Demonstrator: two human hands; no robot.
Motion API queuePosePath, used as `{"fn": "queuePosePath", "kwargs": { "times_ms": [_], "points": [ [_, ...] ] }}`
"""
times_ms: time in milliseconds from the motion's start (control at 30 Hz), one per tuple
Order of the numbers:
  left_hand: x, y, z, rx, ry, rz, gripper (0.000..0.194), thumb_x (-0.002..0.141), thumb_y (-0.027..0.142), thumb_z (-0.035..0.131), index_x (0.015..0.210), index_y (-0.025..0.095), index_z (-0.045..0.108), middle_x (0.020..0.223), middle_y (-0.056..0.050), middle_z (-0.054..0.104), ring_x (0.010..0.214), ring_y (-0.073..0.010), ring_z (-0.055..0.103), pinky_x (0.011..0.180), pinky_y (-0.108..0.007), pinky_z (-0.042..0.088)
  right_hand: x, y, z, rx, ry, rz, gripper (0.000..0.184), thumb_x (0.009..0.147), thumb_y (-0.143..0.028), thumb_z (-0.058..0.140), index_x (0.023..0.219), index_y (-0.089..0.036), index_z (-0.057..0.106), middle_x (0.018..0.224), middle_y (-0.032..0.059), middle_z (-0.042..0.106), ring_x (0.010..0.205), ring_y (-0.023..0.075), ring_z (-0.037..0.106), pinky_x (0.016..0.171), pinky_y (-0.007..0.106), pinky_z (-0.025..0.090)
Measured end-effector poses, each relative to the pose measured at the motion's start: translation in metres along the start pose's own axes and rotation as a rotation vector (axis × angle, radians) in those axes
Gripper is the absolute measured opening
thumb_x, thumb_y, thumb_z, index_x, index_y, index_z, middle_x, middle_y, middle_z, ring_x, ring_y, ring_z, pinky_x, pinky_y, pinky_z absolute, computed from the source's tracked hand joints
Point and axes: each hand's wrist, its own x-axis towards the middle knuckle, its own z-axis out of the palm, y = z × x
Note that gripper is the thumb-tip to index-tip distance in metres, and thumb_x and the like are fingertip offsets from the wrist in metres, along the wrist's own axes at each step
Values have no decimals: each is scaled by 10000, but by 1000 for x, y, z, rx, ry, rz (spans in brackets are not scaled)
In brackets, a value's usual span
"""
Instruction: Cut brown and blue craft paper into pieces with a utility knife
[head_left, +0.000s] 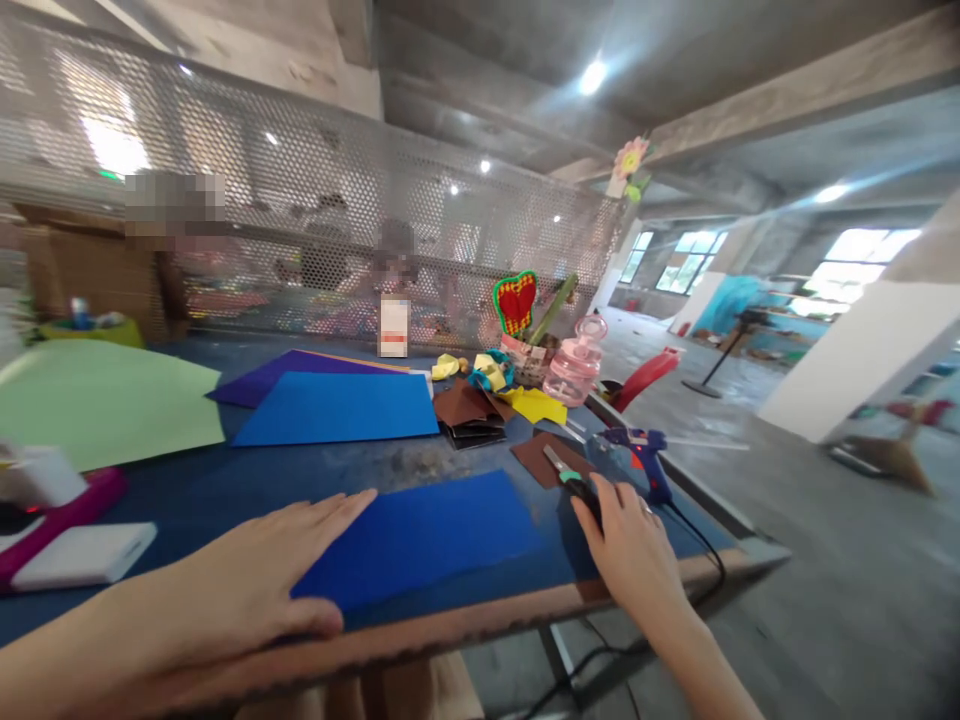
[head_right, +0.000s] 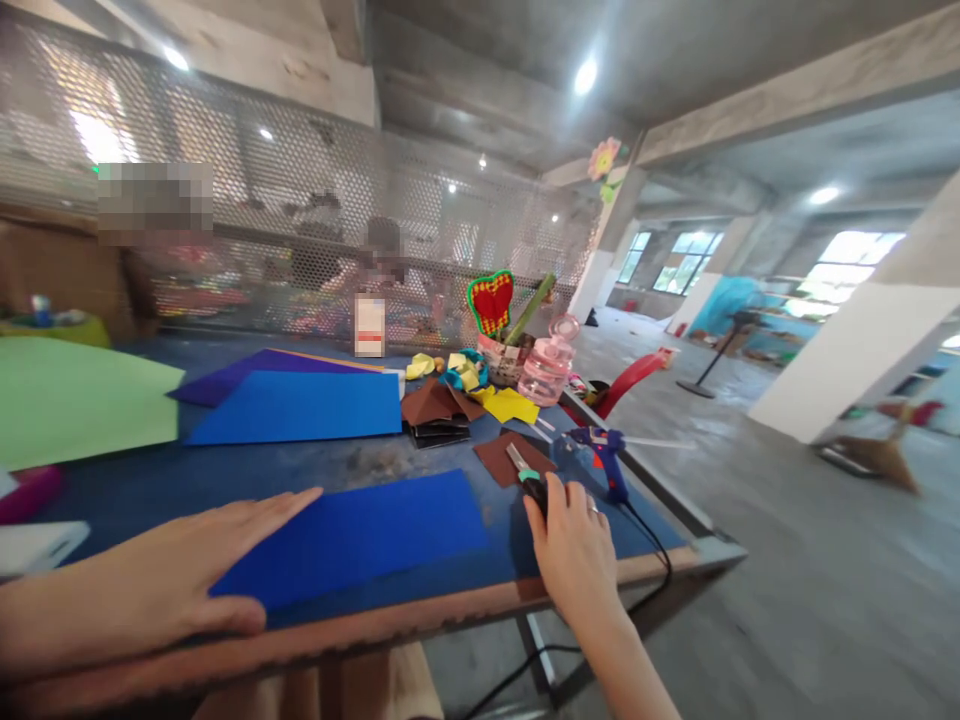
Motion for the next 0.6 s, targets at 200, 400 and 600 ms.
{"fn": "queuePosePath", "kwargs": {
  "times_ms": [200, 400, 600],
  "points": [
    [6, -15, -21, 16, 65, 46, 767, 797, 490, 653, 1489, 294, 386, 1515, -74, 413, 1369, -351, 464, 1122, -547, 369, 5, -36, -13, 270, -91, -232, 375, 1029, -341, 370, 1338, -164, 491, 1243, 160, 582, 1157, 303, 581, 940, 454, 491],
    [10, -19, -28, -26, 116, 82, 648, 760, 489, 701, 1366, 307, 565, 1424, -65, 546, 1308, -310, 545, 1087, -471, 437, 14, -68, -36, 463, -316, -468, 242, 996, -322, 546, 1209, -214, 588, 1216, 77, 617, 1124, 207, 596, 997, 376, 473],
    [9, -12, -29, -155, 402, 34, 599, 879, 587, 553, 1400, 293, 532, 1411, -41, 579, 1302, -281, 558, 1117, -461, 412, 25, -95, -46, 487, -490, -668, 666, 734, -558, 805, 1245, -180, 607, 1290, 108, 626, 1213, 282, 567, 1034, 429, 463]
  ]
}}
